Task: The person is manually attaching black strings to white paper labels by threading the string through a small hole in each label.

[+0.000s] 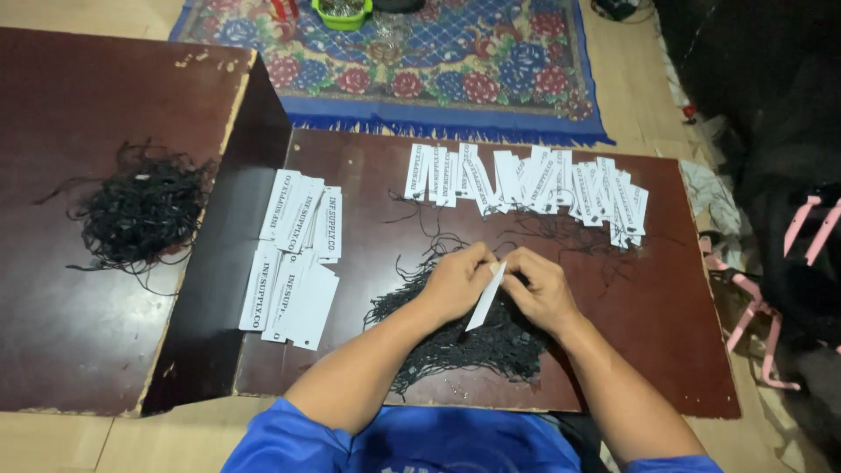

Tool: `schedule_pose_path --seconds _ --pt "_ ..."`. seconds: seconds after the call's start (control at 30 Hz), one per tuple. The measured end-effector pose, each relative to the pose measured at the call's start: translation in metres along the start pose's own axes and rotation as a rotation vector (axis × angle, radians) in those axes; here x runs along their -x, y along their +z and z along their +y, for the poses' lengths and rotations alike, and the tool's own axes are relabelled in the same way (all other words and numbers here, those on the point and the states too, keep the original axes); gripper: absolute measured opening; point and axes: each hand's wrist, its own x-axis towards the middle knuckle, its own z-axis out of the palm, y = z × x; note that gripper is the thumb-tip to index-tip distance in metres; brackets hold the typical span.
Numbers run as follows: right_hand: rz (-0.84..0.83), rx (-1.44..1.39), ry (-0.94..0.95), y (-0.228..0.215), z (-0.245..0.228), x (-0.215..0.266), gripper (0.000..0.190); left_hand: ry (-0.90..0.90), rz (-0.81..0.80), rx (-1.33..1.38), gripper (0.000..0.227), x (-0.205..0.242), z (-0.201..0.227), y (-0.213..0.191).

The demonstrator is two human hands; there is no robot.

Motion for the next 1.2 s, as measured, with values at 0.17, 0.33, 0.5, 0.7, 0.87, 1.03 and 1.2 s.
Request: schedule_pose_path --seconds 0.17,0.33,0.5,0.7,0.87,1.03,1.2 --pt "0.019 -0.025 0.042 0.000 0.004 0.002 0.007 -0.006 -0.007 0.032 0.016 -0.004 -0.004 0.000" --pt "0.077 -0.095 0.153 -0.001 0.006 0.008 0.028 -0.035 -0.023 0.087 0.017 -0.003 -0.006 0.006" --pt "0.015 -0.083 0.038 -0.002 0.005 0.000 0.029 -0.142 -0.024 0.294 0.020 -0.004 -0.019 0.014" --pt "0.014 -0.107 0.047 -0.002 0.021 0.008 0.003 -0.172 0.059 0.557 0.009 -0.023 -0.059 0.031" --pt "0.090 -0.172 0.094 -0.006 0.022 0.004 0.002 -0.226 0.264 0.714 0.010 -0.029 -0.050 0.004" --pt "0.176 -0.244 0.174 -0.015 0.028 0.006 0.002 -0.208 0.372 0.893 0.010 -0.032 -0.019 -0.022" --pt "0.317 -0.319 0.354 -0.015 0.037 0.009 0.004 -0.185 0.475 0.963 0.008 -0.043 -0.043 -0.039"
